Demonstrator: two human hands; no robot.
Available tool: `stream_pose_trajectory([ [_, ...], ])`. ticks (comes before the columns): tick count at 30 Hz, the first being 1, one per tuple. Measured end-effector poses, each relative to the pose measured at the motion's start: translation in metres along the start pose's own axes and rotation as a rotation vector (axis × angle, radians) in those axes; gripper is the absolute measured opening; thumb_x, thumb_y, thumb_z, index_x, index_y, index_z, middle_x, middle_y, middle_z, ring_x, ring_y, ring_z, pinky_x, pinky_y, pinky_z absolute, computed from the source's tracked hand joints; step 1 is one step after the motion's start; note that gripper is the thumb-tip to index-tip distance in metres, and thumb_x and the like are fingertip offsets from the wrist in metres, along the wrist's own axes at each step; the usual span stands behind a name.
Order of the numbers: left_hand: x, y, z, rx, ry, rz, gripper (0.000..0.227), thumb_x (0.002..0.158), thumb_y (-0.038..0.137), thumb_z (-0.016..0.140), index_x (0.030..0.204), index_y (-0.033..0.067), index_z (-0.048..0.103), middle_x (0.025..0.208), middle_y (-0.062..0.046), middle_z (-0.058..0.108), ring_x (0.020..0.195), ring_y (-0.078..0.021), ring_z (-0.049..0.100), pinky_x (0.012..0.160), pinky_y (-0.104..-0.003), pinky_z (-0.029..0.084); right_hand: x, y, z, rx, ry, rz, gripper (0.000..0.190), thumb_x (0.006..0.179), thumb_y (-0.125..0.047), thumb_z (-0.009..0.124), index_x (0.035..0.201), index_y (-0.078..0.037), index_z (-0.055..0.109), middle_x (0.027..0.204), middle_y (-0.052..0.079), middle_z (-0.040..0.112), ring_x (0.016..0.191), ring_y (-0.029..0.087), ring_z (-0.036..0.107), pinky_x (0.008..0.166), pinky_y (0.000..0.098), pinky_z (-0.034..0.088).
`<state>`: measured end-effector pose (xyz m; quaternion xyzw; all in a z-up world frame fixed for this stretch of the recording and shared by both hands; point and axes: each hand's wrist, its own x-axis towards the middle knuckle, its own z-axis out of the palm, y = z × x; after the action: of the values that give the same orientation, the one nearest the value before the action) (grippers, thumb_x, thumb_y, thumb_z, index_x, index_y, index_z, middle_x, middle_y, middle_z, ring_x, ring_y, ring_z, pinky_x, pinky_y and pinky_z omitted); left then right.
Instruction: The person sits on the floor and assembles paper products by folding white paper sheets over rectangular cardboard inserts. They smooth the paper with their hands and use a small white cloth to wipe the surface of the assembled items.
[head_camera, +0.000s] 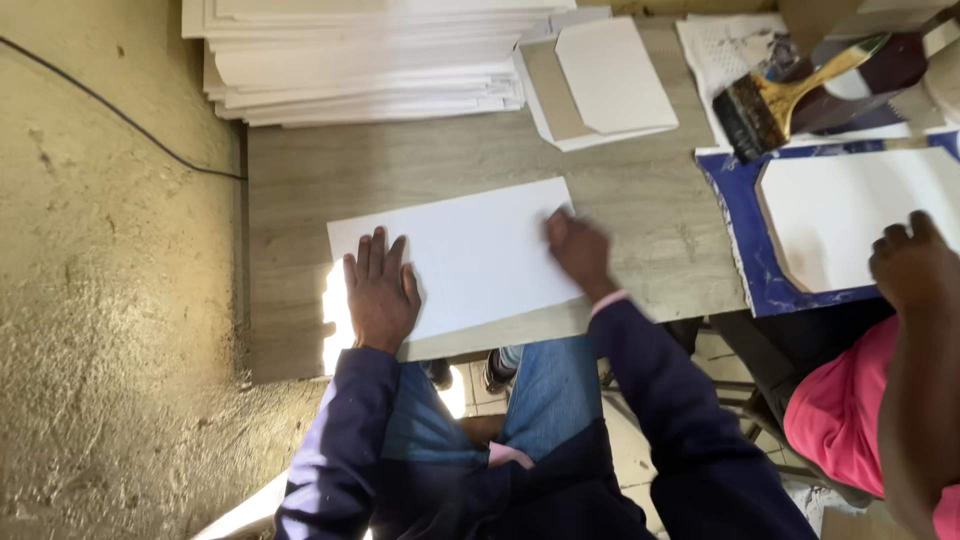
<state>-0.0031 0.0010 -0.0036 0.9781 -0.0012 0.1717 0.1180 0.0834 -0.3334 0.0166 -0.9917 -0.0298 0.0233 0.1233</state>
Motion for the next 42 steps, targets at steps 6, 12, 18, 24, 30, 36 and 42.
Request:
stream_pose_trajectory([
  [6, -0.002, 0.003, -0.003, 0.003, -0.021, 0.000, 0.049, 0.111, 0.036, 0.045, 0.156, 0.0230, 0.060, 0.167, -0.011, 0.054, 0.155, -0.0341, 0.047, 0.126, -0.058, 0.031, -0.012, -0.038, 0.027, 0.129, -0.036, -0.059, 0.033, 0.113, -0.039, 0.049, 0.120, -0.015, 0.070, 0.115, 0.017, 0.080, 0.115, 0.047, 0.074, 0.101, 0.0643, 0.055],
  [12, -0.004, 0.002, -0.008, -0.018, -0.048, -0.001, 0.051, 0.111, 0.039, 0.045, 0.156, 0.0227, 0.061, 0.168, -0.010, 0.053, 0.157, -0.0340, 0.045, 0.127, -0.058, 0.030, 0.066, 0.031, -0.006, 0.053, 0.238, 0.164, 0.036, 0.113, -0.042, 0.052, 0.108, -0.009, 0.066, 0.096, 0.020, 0.079, 0.099, 0.047, 0.077, 0.084, 0.0653, 0.057],
  [18, 0.000, 0.001, -0.003, -0.034, -0.035, -0.007, 0.052, 0.111, 0.040, 0.044, 0.157, 0.0219, 0.059, 0.169, -0.009, 0.052, 0.157, -0.0334, 0.045, 0.129, -0.058, 0.028, -0.088, -0.049, 0.025, 0.228, 0.144, -0.543, 0.027, 0.102, -0.048, 0.073, 0.094, -0.023, 0.064, 0.077, -0.001, 0.074, 0.076, 0.028, 0.077, 0.070, 0.0427, 0.062],
  [24, 0.001, 0.001, -0.004, 0.016, -0.029, 0.004, 0.052, 0.111, 0.040, 0.042, 0.157, 0.0205, 0.059, 0.167, -0.011, 0.054, 0.156, -0.0341, 0.046, 0.129, -0.058, 0.027, -0.066, 0.031, 0.015, -0.018, 0.169, 0.032, 0.043, 0.114, -0.047, 0.049, 0.096, -0.013, 0.069, 0.083, 0.016, 0.077, 0.089, 0.039, 0.079, 0.080, 0.0531, 0.061],
  [30, -0.001, 0.003, -0.013, 0.064, -0.080, 0.049, 0.059, 0.111, 0.047, 0.038, 0.159, 0.0181, 0.057, 0.169, -0.011, 0.051, 0.158, -0.0362, 0.043, 0.128, -0.059, 0.027, -0.053, -0.064, 0.031, 0.104, -0.066, -0.236, 0.031, 0.115, -0.048, 0.047, 0.110, -0.025, 0.067, 0.097, 0.003, 0.075, 0.099, 0.033, 0.077, 0.088, 0.0592, 0.061],
  [36, -0.004, 0.005, -0.013, 0.051, -0.058, 0.041, 0.062, 0.110, 0.050, 0.039, 0.158, 0.0162, 0.057, 0.167, -0.012, 0.052, 0.156, -0.0364, 0.044, 0.128, -0.059, 0.028, 0.080, -0.090, 0.040, -0.018, 0.052, -0.125, 0.022, 0.113, -0.046, 0.054, 0.110, -0.026, 0.061, 0.097, 0.000, 0.070, 0.094, 0.033, 0.078, 0.080, 0.0556, 0.061],
  [42, 0.001, 0.008, -0.021, 0.011, -0.194, -0.024, 0.065, 0.110, 0.052, 0.033, 0.162, 0.0175, 0.051, 0.173, -0.010, 0.044, 0.161, -0.0354, 0.037, 0.131, -0.060, 0.021, -0.097, -0.073, 0.018, 0.037, 0.006, -0.192, 0.032, 0.115, -0.040, 0.052, 0.102, -0.015, 0.066, 0.084, 0.004, 0.069, 0.083, 0.033, 0.077, 0.070, 0.0524, 0.062],
])
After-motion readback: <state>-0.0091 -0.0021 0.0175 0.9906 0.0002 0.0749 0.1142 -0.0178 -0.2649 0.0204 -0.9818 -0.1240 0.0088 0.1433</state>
